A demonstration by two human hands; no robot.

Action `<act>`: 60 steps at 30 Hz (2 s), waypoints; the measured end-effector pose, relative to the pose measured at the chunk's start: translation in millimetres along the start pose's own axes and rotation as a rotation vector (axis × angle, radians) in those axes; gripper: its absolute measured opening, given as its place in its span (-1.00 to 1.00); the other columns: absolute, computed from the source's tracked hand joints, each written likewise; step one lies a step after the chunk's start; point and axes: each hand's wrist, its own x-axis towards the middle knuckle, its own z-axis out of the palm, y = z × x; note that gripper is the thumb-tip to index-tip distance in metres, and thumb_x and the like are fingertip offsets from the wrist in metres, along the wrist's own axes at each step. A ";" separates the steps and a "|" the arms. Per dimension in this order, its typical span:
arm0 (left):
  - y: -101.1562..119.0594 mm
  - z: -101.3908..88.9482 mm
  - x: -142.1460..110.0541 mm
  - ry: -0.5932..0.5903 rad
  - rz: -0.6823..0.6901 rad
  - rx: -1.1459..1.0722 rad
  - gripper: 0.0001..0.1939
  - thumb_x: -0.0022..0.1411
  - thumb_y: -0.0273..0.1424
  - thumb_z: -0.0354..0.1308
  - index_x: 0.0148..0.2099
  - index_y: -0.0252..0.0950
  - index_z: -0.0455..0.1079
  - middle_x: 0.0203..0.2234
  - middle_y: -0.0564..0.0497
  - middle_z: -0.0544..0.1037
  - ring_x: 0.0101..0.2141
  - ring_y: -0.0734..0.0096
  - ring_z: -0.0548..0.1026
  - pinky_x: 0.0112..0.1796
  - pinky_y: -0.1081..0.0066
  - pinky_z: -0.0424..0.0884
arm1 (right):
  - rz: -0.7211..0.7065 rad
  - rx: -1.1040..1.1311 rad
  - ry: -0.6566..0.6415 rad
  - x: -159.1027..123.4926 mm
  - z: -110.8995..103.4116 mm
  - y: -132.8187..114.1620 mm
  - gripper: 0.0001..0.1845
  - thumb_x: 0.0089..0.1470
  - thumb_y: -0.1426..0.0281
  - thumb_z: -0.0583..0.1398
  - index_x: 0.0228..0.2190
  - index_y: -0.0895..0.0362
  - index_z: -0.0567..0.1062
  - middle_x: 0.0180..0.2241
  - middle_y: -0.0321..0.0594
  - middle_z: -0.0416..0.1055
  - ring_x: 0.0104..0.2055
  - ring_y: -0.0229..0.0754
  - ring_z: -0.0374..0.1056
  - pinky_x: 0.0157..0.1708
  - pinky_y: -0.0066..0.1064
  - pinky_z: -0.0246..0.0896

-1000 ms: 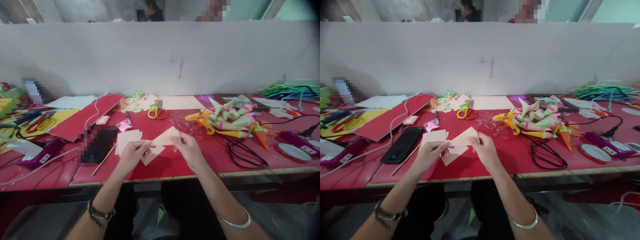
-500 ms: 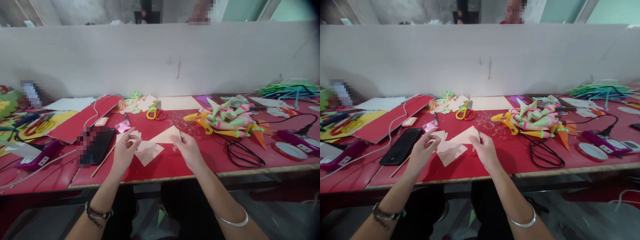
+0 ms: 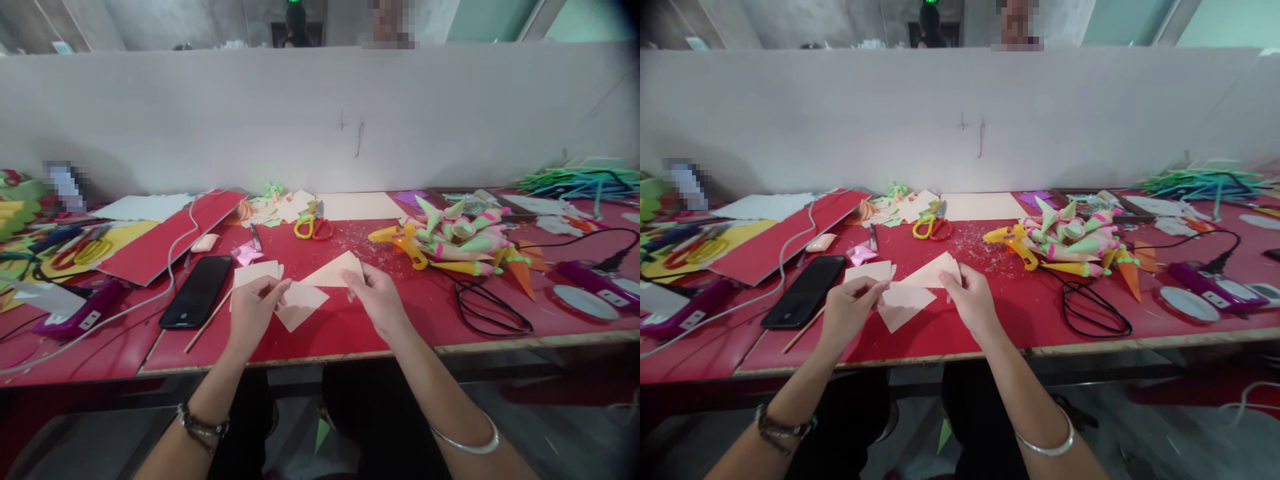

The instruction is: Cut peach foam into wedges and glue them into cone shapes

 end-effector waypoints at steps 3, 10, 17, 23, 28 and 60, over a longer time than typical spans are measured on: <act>-1.5 0.4 2.1 -0.069 -0.015 -0.082 -0.70 0.11 -0.23 0.02 -0.49 -0.31 0.43 -0.67 0.04 0.48 -0.65 0.48 0.38 -0.53 0.51 0.26 | 0.008 -0.003 -0.008 0.0 -0.1 -0.1 -0.74 -0.08 0.22 0.15 -0.61 0.13 0.32 -0.73 -0.42 0.17 -0.65 -0.34 0.10 -0.59 -0.47 -0.04; -5.6 4.0 6.0 -0.122 -0.035 -0.133 -0.80 0.05 -0.28 0.10 -0.41 -0.32 0.40 -0.53 0.03 0.50 -0.63 0.52 0.39 -0.52 0.52 0.28 | 0.002 0.004 -0.007 0.7 -0.1 1.1 -0.77 -0.07 0.24 0.15 -0.57 0.15 0.34 -0.73 -0.42 0.17 -0.66 -0.35 0.09 -0.60 -0.48 -0.05; -5.8 4.5 4.1 -0.045 -0.021 -0.074 -0.74 -0.01 -0.28 0.18 -0.58 -0.30 0.22 -0.77 0.16 0.33 -0.70 0.59 0.30 -0.59 0.56 0.18 | -0.001 -0.021 -0.012 -0.2 -0.8 -1.1 -0.75 -0.06 0.23 0.15 -0.59 0.14 0.34 -0.74 -0.42 0.17 -0.65 -0.34 0.10 -0.58 -0.47 -0.04; 2.5 1.2 0.0 -0.084 -0.022 0.030 -0.64 0.08 -0.25 0.08 -0.67 -0.32 0.26 -0.77 0.09 0.39 -0.63 0.54 0.33 -0.50 0.55 0.22 | -0.014 -0.020 0.007 0.4 -1.4 -1.0 -0.72 -0.06 0.23 0.15 -0.64 0.14 0.29 -0.74 -0.42 0.17 -0.65 -0.35 0.10 -0.59 -0.48 -0.04; 5.1 1.0 -0.5 -0.113 0.023 -0.041 -0.63 0.20 -0.28 -0.09 -0.61 -0.30 0.19 -0.79 0.15 0.25 -0.67 0.58 0.24 -0.54 0.55 0.18 | -0.003 0.038 0.054 0.5 -2.4 -1.0 -0.73 -0.08 0.25 0.17 -0.64 0.13 0.28 -0.74 -0.44 0.16 -0.65 -0.37 0.08 -0.61 -0.51 -0.06; 2.9 9.1 -3.4 -0.278 0.223 0.063 -0.76 0.14 -0.27 0.01 -0.32 -0.32 0.40 -0.56 0.07 0.40 -0.52 0.50 0.33 -0.50 0.52 0.20 | -0.020 -0.043 -0.167 -4.3 2.5 -7.9 -0.76 -0.05 0.25 0.15 -0.60 0.15 0.31 -0.70 -0.43 0.16 -0.63 -0.36 0.09 -0.60 -0.51 -0.05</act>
